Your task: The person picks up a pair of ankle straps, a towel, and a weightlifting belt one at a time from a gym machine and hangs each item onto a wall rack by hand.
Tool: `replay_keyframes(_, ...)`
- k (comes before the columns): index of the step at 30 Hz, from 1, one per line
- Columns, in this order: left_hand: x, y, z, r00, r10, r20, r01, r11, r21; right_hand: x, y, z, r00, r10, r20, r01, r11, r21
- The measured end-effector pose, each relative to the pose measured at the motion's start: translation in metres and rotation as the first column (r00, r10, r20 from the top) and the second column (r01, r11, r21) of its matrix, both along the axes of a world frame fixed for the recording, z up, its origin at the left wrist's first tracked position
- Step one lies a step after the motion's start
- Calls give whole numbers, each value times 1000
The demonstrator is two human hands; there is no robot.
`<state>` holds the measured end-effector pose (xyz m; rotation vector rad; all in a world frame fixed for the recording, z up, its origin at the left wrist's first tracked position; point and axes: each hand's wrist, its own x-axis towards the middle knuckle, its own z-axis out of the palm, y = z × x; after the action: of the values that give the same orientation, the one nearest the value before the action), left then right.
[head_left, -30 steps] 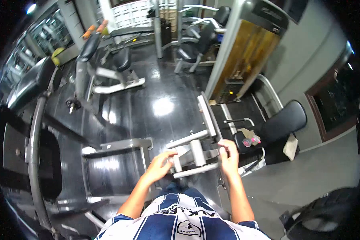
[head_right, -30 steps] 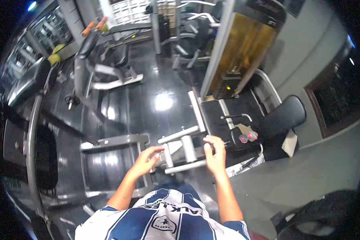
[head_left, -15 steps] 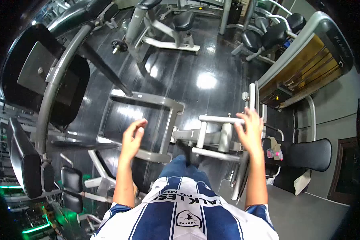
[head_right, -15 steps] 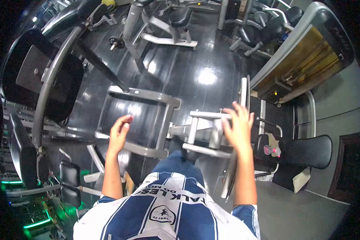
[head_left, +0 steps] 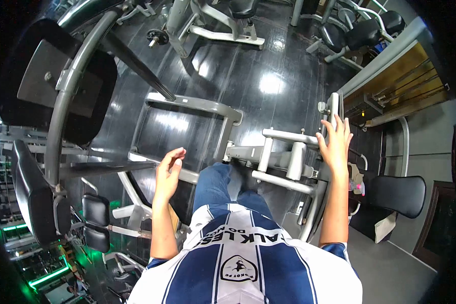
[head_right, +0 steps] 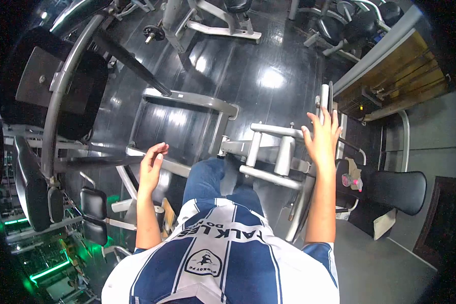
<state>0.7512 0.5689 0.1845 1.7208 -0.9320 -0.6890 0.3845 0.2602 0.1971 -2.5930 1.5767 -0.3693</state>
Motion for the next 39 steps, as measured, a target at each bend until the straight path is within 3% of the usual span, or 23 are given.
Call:
replay_keyframes(2,4,-15,-2,1000,-17,-21,17,1000,4,-4,6,-2,996,-64,-67,66,997,29)
replay_keyframes(4,12,-48,2,998,-56,10,56,998,-5,-10,-5,-14,981,-47,187,51,998,-20)
replay_keyframes(6,18,-76,6,995,-81,53,80,997,7,-12,-11,-14,974,-46,224,57,998,-41)
replay_keyframes(8,30,-101,5,980,-178,83,177,984,23,-7,-10,-11,916,-176,361,139,982,127)
replay_keyframes(10,47,-122,1,971,-226,80,222,974,51,-3,-10,-14,940,-200,277,196,980,44)
replay_keyframes(12,64,-149,-3,959,-268,97,260,962,90,0,-12,-6,922,-300,244,250,944,218)
replay_keyframes(14,82,-179,-9,950,-302,80,296,951,87,0,-21,-15,917,-336,213,313,940,137)
replay_keyframes(16,91,-213,-2,923,-382,40,374,917,138,2,-24,-11,880,-472,52,430,838,336)
replay_keyframes(17,95,-231,4,890,-454,39,443,881,165,1,-22,-18,894,-433,116,400,887,232)
replay_keyframes(18,99,-248,11,869,-494,29,484,860,163,1,-23,-17,883,-462,82,428,865,262)
replay_keyframes(22,100,-321,32,647,-761,41,733,636,244,-3,-21,-17,882,-466,78,438,868,234)
replay_keyframes(26,94,-369,59,430,-864,260,813,496,304,-1,-18,-16,856,-512,71,490,848,202)
replay_keyframes(28,89,-380,76,454,-855,251,822,510,254,1,-23,-11,840,-542,-22,528,806,268)
replay_keyframes(39,131,-380,74,526,-843,115,817,538,208,0,-25,-18,820,-572,-16,562,799,216)
